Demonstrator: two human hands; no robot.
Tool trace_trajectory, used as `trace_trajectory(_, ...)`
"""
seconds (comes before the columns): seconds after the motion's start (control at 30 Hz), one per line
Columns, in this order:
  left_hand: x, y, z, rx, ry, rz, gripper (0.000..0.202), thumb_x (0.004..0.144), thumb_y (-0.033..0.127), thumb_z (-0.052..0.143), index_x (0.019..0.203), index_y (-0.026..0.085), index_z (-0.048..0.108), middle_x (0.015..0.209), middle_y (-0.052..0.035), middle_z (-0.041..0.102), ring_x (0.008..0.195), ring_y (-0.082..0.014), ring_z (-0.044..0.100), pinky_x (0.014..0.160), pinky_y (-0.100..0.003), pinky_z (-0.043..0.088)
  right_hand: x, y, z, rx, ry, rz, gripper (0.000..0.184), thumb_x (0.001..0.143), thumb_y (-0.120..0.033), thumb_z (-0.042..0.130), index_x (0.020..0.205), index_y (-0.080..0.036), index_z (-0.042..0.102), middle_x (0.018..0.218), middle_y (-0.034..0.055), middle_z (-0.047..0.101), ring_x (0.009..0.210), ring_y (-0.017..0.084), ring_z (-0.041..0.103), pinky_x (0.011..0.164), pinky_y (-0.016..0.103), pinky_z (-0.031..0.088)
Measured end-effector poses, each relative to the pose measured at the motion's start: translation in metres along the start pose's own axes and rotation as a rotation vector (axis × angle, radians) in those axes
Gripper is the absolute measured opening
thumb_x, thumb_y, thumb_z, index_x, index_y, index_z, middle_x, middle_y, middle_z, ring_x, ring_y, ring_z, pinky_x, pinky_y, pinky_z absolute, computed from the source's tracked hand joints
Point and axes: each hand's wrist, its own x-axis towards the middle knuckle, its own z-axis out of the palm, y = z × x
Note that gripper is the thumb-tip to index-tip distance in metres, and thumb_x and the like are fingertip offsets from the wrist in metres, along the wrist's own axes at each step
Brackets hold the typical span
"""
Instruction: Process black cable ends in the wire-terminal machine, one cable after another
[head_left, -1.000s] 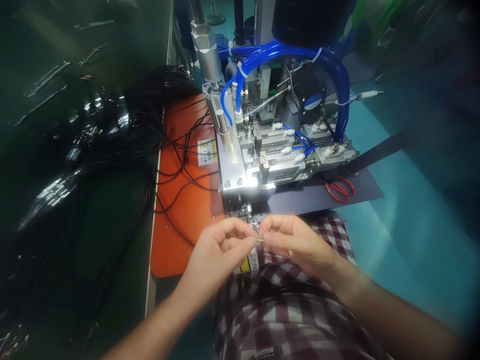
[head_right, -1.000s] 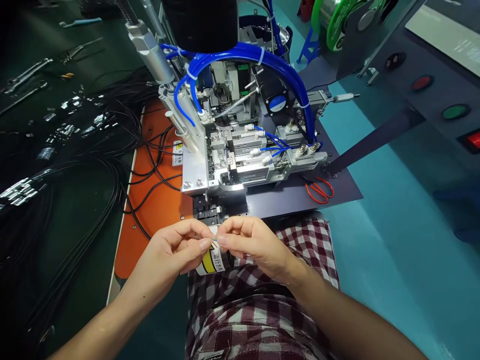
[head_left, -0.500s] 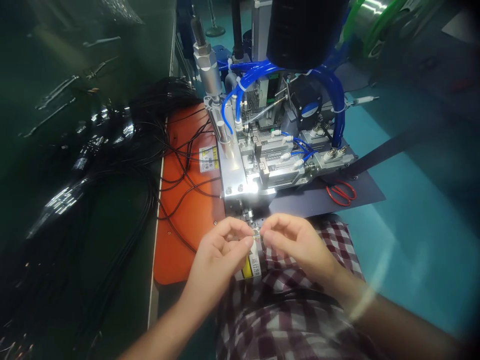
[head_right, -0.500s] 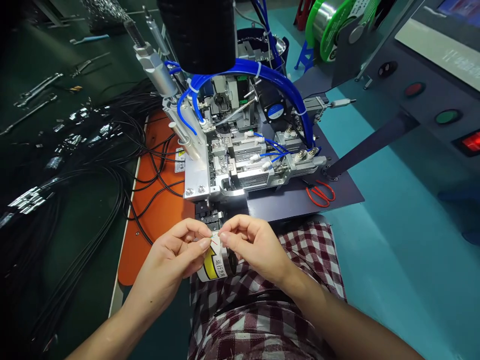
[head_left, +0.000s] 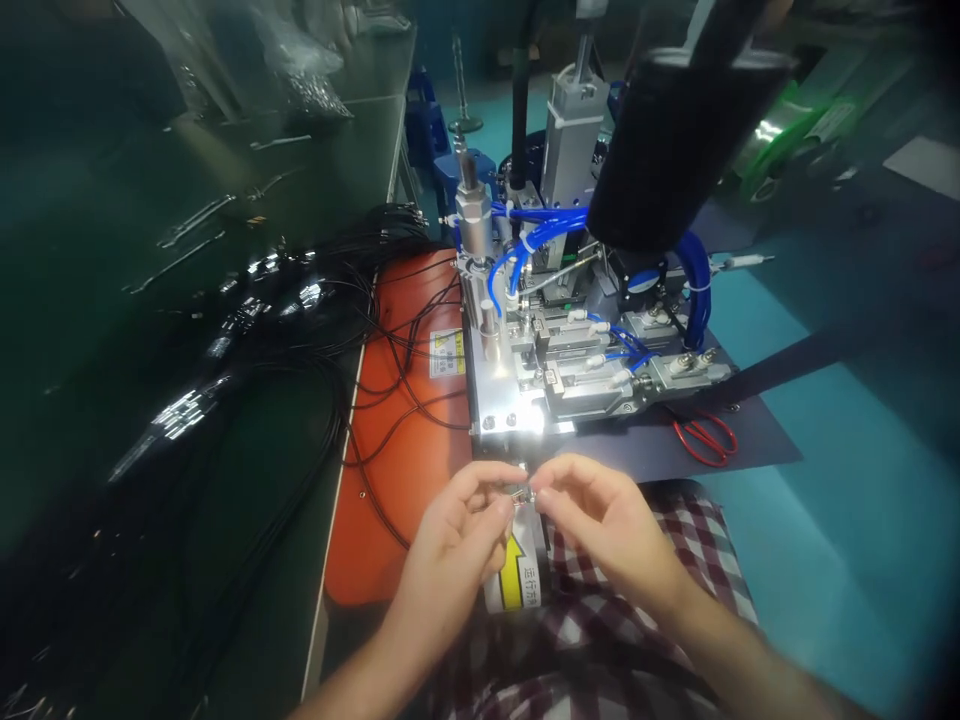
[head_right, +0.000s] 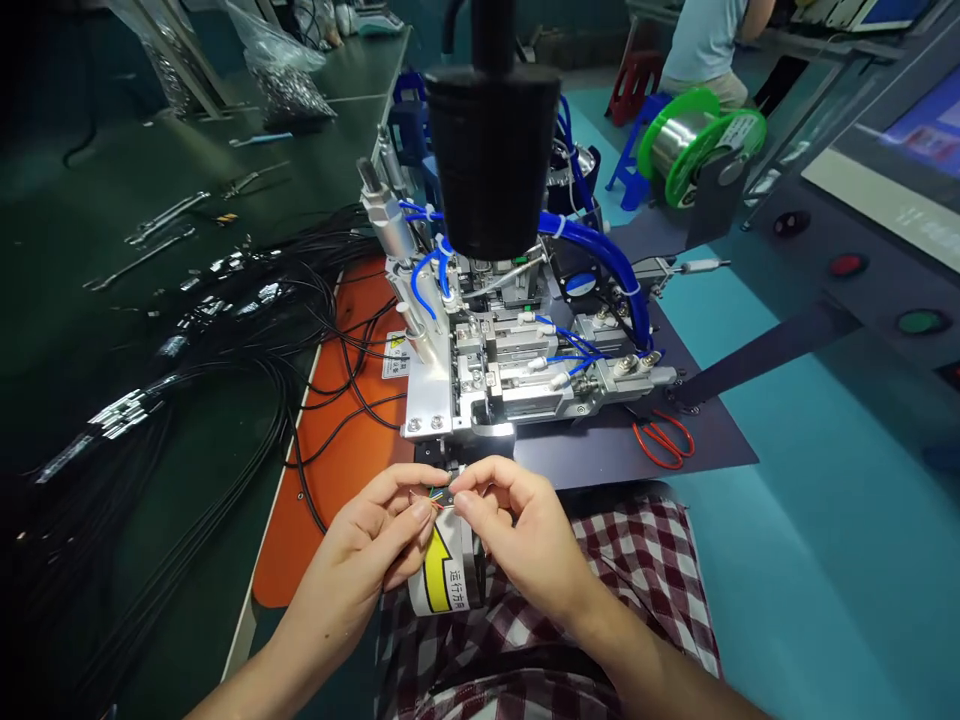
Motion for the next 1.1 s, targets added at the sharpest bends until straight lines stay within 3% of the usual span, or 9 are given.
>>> trace_trajectory(0.1,0.001,-0.001,-0.001,-0.035,-0.019,-0.004,0.016,0.09,0.029,0.055,0.104,0.021,0.056,0.063,0.007,0.04,0.045,-0.0028,0.026,0.044,-0.019,0.016,0.006,-0.001,0.001,0.007,-0.02,0.064,0.024,0.08,-0.04,0.065,0.08,-0.017,0.062,0.051,-0.007,0.042,0.045,0.008,0.035,0.044,0.022,0.029)
trace_trajectory(0.3,0.001,0.002,0.001,-0.03,-0.039,-0.017,0.013,0.088,0.028,0.057,0.098,0.02,0.056,0.064,0.0061,0.044,0.046,-0.0028,0.026,0.043,-0.018,0.017,0.014,-0.005,-0.009,0.083,-0.22,0.214,0.031,0.079,-0.045,0.066,0.069,-0.016,0.06,0.042,-0.0099,0.037,0.037,0.006,0.028,0.04,0.021,0.022)
trace_trajectory(0.6,-0.001,0.005,0.002,0.067,-0.114,-0.005,0.011,0.087,0.025,0.055,0.096,0.019,0.057,0.068,0.0035,0.05,0.048,-0.0039,0.029,0.044,-0.019,0.021,0.024,-0.004,-0.023,0.181,-0.474,0.342,0.023,0.076,-0.033,0.069,0.066,-0.013,0.063,0.039,-0.0097,0.042,0.034,0.003,0.029,0.039,0.019,0.02)
trace_trajectory(0.77,-0.001,0.005,0.0,0.111,-0.174,-0.054,0.014,0.086,0.024,0.055,0.099,0.02,0.052,0.069,0.0042,0.052,0.051,-0.0048,0.034,0.046,-0.017,0.025,0.027,-0.005,-0.026,0.149,-0.531,0.409,0.022,0.076,-0.029,0.065,0.062,-0.014,0.06,0.04,-0.0086,0.042,0.034,0.003,0.027,0.038,0.021,0.017)
trace_trajectory(0.87,0.001,0.006,0.001,0.146,-0.149,-0.11,0.015,0.083,0.021,0.057,0.094,0.021,0.048,0.061,0.007,0.051,0.048,-0.0044,0.034,0.045,-0.016,0.026,0.024,-0.012,-0.023,-0.019,-0.481,0.29,0.019,0.08,-0.029,0.062,0.068,-0.015,0.059,0.049,-0.0065,0.046,0.041,0.006,0.032,0.041,0.021,0.022)
trace_trajectory(1.0,0.004,0.009,0.002,0.185,-0.097,-0.157,0.014,0.08,0.025,0.059,0.086,0.018,0.048,0.056,0.0046,0.058,0.04,-0.0028,0.032,0.04,-0.016,0.024,0.02,-0.022,-0.02,-0.354,-0.398,-0.095,0.013,0.087,-0.022,0.055,0.075,-0.016,0.058,0.071,-0.0008,0.056,0.061,0.011,0.047,0.057,0.024,0.036)
trace_trajectory(1.1,0.005,0.009,0.001,0.169,-0.061,-0.164,0.016,0.078,0.028,0.061,0.078,0.015,0.053,0.055,0.0007,0.061,0.036,-0.0029,0.034,0.037,-0.017,0.023,0.019,-0.024,-0.019,-0.499,-0.386,-0.273,0.013,0.088,-0.016,0.053,0.076,-0.017,0.057,0.074,-0.0013,0.057,0.066,0.011,0.049,0.063,0.025,0.038)
